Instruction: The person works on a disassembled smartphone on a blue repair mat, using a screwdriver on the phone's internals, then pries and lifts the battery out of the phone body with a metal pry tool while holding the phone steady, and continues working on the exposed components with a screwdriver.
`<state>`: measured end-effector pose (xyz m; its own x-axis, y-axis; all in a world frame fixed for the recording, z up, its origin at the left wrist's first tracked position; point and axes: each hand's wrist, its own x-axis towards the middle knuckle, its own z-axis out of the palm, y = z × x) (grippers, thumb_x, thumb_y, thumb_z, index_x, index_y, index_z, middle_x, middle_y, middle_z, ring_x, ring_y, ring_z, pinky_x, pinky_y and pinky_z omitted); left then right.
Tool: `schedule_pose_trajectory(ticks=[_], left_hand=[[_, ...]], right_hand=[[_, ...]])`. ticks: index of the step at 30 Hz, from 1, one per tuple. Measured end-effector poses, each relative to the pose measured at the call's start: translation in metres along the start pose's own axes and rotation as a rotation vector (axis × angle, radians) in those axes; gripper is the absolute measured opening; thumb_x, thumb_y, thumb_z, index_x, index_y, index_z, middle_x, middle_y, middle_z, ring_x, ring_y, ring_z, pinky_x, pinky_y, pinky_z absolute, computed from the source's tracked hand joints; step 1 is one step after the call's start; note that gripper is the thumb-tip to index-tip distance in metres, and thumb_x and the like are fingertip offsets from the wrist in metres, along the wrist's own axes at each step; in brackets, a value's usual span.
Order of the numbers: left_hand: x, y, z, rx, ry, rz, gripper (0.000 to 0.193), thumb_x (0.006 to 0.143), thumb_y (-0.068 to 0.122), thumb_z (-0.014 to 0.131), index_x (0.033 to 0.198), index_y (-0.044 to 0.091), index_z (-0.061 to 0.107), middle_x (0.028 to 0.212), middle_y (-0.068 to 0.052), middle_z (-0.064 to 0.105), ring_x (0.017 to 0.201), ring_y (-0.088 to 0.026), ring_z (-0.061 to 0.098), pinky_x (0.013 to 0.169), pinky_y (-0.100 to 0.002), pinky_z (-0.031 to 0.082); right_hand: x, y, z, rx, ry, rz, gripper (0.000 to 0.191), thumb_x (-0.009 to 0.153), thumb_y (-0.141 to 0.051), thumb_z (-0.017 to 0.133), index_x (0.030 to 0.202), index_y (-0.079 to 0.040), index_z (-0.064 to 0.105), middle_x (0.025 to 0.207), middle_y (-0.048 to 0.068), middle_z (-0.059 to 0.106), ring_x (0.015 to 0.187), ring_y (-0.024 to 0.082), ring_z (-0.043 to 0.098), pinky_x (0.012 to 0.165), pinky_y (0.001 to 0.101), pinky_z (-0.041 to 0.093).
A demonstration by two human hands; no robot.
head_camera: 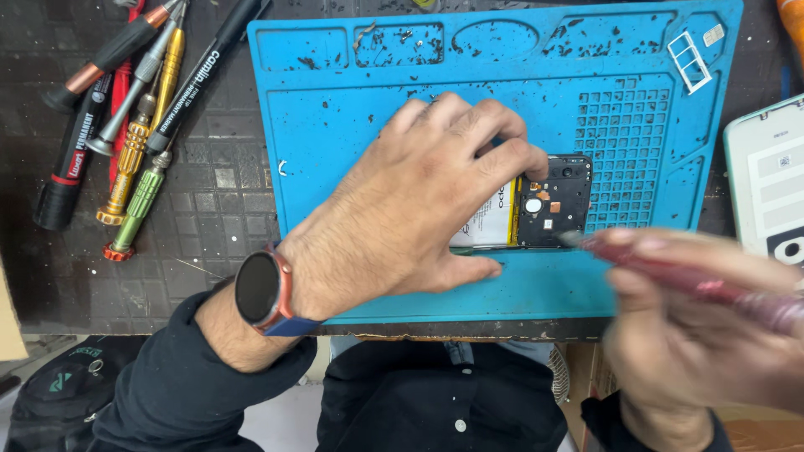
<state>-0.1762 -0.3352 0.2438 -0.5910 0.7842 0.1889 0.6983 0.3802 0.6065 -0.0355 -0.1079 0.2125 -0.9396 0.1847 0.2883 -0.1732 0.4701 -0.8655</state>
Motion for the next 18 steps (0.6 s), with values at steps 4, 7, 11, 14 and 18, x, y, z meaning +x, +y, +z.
schedule_pose_trajectory(ticks=[4,7,11,14,18], left_hand=[[-0.003,-0.003,0.004,0.005,0.004,-0.004,0.08,0.071,0.037,0.09,0.136,0.005,0.056,0.124,-0.01,0.054,0.108,-0.03,0.054,0.092,-0.045,0.044],[-0.003,-0.006,0.005,0.009,0.039,0.022,0.081,0.069,0.036,0.09,0.136,0.005,0.056,0.124,-0.01,0.054,0.11,-0.03,0.054,0.093,-0.044,0.045],[-0.001,-0.006,0.001,0.017,0.028,-0.022,0.077,0.068,0.034,0.09,0.131,0.004,0.059,0.12,-0.011,0.054,0.106,-0.03,0.054,0.088,-0.043,0.045],[0.0,-0.009,-0.003,0.008,0.041,-0.018,0.075,0.068,0.033,0.09,0.13,0.005,0.06,0.12,-0.011,0.054,0.108,-0.031,0.054,0.089,-0.043,0.045],[0.0,-0.014,-0.006,0.008,0.017,-0.01,0.075,0.067,0.035,0.09,0.13,0.006,0.061,0.121,-0.01,0.054,0.11,-0.031,0.053,0.091,-0.043,0.044]], right_hand=[[0.029,0.008,-0.009,0.032,-0.026,0.05,0.059,0.109,0.012,0.069,0.133,-0.013,0.022,0.118,0.02,0.061,0.104,0.029,0.074,0.094,0.038,0.069],[0.075,0.014,-0.007,0.079,-0.096,0.055,0.06,0.109,0.012,0.067,0.135,-0.013,0.02,0.12,0.02,0.059,0.106,0.029,0.073,0.096,0.0377,0.068],[0.143,0.02,0.02,0.216,-0.15,0.083,0.062,0.11,0.013,0.064,0.138,-0.013,0.017,0.123,0.02,0.057,0.109,0.029,0.072,0.098,0.0374,0.067],[0.171,0.026,0.054,0.374,-0.184,0.101,0.063,0.11,0.013,0.062,0.141,-0.013,0.014,0.125,0.02,0.056,0.112,0.03,0.071,0.099,0.0371,0.066],[0.167,0.035,0.087,0.485,-0.282,0.074,0.064,0.111,0.014,0.06,0.144,-0.013,0.011,0.129,0.02,0.054,0.115,0.03,0.069,0.101,0.0367,0.065]])
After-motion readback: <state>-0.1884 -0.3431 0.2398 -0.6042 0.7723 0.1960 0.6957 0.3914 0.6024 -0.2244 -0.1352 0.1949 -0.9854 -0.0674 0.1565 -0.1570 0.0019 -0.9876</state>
